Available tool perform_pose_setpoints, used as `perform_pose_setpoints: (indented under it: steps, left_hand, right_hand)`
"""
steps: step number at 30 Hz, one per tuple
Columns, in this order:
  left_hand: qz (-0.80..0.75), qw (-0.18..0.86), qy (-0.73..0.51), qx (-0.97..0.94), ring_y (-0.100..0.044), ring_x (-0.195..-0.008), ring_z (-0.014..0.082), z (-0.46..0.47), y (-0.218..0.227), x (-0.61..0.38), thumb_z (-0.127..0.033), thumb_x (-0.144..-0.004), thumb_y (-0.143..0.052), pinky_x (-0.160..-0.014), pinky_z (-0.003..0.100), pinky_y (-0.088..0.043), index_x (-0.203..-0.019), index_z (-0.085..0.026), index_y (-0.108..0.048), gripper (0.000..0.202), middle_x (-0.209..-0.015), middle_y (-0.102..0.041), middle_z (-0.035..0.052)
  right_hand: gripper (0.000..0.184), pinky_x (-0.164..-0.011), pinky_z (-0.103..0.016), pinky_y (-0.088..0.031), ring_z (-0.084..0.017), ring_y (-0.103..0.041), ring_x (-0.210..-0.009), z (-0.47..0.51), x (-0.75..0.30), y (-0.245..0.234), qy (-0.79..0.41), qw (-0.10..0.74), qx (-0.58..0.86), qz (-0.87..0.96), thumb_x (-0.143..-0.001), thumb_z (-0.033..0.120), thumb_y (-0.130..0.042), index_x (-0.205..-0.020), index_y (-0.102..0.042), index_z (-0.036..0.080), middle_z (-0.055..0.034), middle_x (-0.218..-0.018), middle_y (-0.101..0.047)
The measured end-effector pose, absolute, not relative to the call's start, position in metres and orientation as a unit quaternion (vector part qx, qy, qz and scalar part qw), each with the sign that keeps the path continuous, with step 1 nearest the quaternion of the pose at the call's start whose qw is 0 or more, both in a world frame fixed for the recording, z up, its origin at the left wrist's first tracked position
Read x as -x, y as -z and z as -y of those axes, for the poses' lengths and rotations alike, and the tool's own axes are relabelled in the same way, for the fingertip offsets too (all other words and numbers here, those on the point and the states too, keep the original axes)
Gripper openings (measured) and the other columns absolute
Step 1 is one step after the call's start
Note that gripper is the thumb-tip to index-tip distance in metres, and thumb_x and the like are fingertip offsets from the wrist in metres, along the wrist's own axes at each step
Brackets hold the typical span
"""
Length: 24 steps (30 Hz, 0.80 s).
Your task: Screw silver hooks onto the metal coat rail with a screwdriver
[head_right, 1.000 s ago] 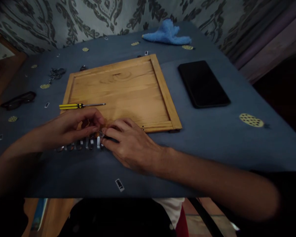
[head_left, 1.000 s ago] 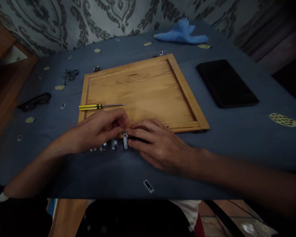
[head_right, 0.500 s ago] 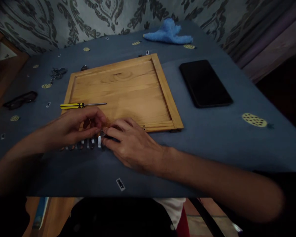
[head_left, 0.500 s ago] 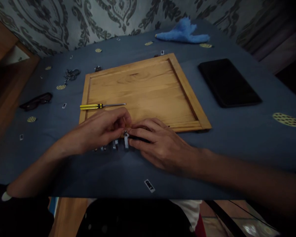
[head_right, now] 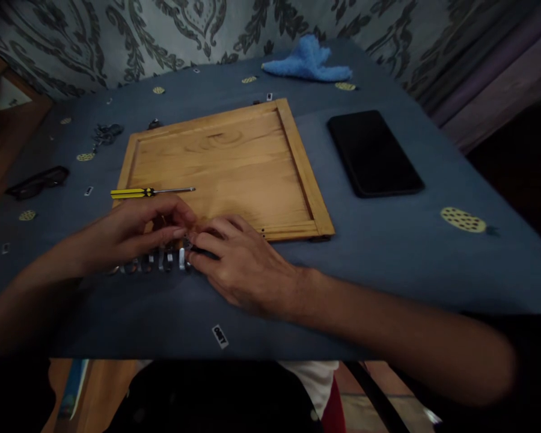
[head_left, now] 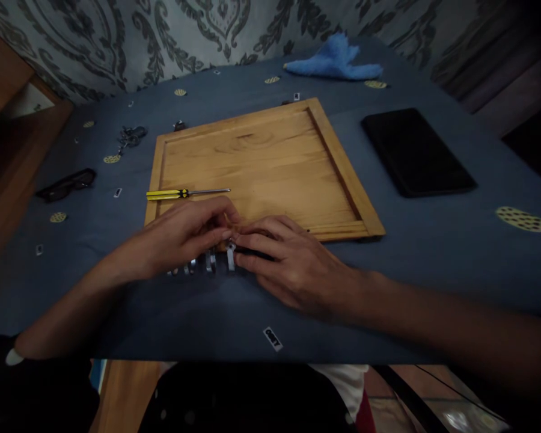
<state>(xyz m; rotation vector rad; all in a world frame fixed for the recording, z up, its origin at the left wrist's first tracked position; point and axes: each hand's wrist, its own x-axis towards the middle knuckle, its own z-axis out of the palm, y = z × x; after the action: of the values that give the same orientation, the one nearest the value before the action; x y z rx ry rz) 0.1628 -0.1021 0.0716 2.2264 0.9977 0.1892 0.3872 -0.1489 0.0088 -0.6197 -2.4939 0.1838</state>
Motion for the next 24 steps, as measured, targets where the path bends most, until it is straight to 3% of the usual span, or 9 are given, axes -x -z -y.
perform_pose_setpoints:
  steps: [7,15,24]
  left_hand:
    - [-0.389,0.316,-0.056,-0.864,-0.059,-0.077,0.0128,0.102,-0.075,-0.157,-0.041,-0.098,-0.051,-0.069,0.024,-0.044,-0.106,-0.018,-0.064,0.028,-0.09,-0.067,0.0013]
    - [-0.351,0.25,-0.028,-0.902,-0.061,-0.101,0.0194,0.114,-0.073,-0.153,-0.057,-0.089,-0.066,-0.084,0.03,-0.046,-0.118,-0.025,-0.06,0.043,-0.11,-0.066,0.0032]
    - [-0.363,0.202,-0.062,-0.907,-0.061,-0.12,0.025,0.125,-0.065,-0.155,-0.045,-0.088,-0.071,-0.097,0.038,-0.05,-0.132,-0.027,-0.05,0.052,-0.128,-0.064,0.0058]
  right_hand:
    - [0.026,-0.09,-0.048,-0.056,-0.028,-0.061,-0.108,0.149,-0.387,-0.01,-0.063,0.273,0.236,0.93,-0.098,0.013,-0.048,-0.109,-0.072,0.014,-0.0121,-0.113,-0.073]
    - [0.028,-0.091,-0.05,-0.055,-0.028,-0.06,-0.113,0.149,-0.387,-0.009,-0.084,0.281,0.232,0.927,-0.099,0.013,-0.046,-0.11,-0.072,0.015,-0.0127,-0.114,-0.072]
    - [0.027,-0.093,-0.049,-0.056,-0.027,-0.06,-0.115,0.15,-0.387,-0.009,-0.081,0.283,0.237,0.926,-0.1,0.014,-0.047,-0.113,-0.07,0.015,-0.0113,-0.119,-0.072]
